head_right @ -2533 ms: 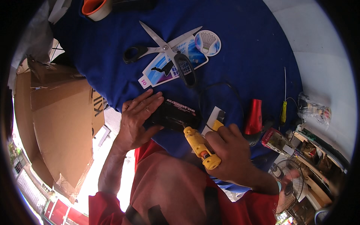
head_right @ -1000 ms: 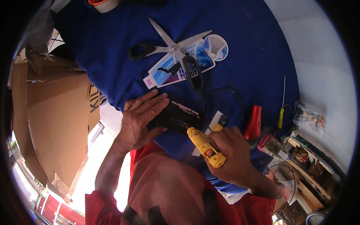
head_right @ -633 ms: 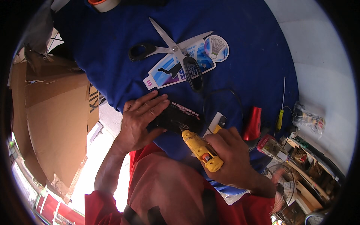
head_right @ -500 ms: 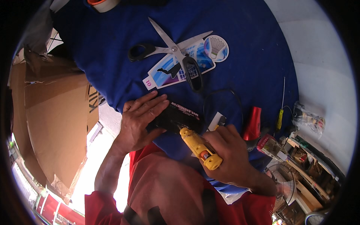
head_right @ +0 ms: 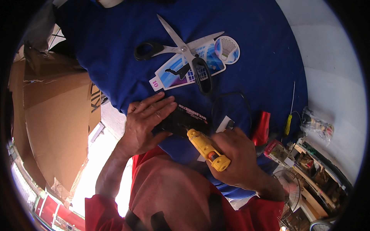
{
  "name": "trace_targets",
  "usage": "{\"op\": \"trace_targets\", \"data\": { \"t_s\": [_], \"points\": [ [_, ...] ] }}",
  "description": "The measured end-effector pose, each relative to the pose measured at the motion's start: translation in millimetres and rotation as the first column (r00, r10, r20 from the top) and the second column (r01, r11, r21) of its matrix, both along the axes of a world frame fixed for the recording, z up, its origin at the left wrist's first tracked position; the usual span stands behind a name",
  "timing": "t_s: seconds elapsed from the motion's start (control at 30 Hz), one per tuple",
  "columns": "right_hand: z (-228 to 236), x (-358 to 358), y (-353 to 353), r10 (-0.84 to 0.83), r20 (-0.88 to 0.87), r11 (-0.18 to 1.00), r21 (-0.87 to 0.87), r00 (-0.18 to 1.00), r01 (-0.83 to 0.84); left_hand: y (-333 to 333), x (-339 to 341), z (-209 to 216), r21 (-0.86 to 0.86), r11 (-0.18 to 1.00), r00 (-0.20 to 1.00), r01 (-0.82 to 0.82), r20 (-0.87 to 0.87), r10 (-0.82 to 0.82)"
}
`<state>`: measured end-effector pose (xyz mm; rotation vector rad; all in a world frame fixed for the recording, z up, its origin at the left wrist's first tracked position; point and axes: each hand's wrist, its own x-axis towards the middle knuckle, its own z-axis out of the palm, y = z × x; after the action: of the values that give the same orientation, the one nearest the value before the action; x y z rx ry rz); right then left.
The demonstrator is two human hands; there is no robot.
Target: The person uses a screwdriver on a small black box, then applies hot glue to attach printed cards to cardboard pieces. They arrange the finished display units on a table and place them into a cardboard box.
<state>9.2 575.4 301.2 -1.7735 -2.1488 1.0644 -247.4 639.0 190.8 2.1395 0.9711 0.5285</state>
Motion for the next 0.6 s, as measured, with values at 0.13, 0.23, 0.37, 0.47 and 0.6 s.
{"op": "trace_targets", "data": {
  "t_s": [0.13, 0.23, 0.37, 0.47, 0.6],
  "points": [
    [4.8, -5.4, -0.6, 0.005, 0.08, 0.999, 0.039, 0.997, -0.008, 0.5, 0.0, -0.5, -0.004, 1.0, 1.0, 0.0, 0.005, 0.0],
    [6.6, -6.6, 0.9, 0.014, 0.113, 0.998, 0.052, 0.994, -0.02, 0.1, 0.1, -1.0, -0.001, 1.0, 1.0, 0.001, 0.008, -0.001],
    [6.6, -4.8, 3.2, 0.012, 0.079, 1.0, 0.002, 0.997, -0.012, 0.2, -0.5, -1.8, 0.008, 1.0, 1.0, 0.003, 0.013, -0.003],
    [8.0, -4.2, 2.4, 0.008, 0.086, 1.0, -0.017, 0.996, -0.006, 0.6, -0.6, -2.5, 0.009, 1.0, 1.0, 0.004, 0.016, -0.004],
    [13.1, -5.3, -0.8, 0.0, 0.157, 0.999, 0.043, 0.988, -0.007, 0.3, -0.5, -2.3, -0.017, 1.0, 1.0, 0.007, 0.014, -0.007]
  ]
}}
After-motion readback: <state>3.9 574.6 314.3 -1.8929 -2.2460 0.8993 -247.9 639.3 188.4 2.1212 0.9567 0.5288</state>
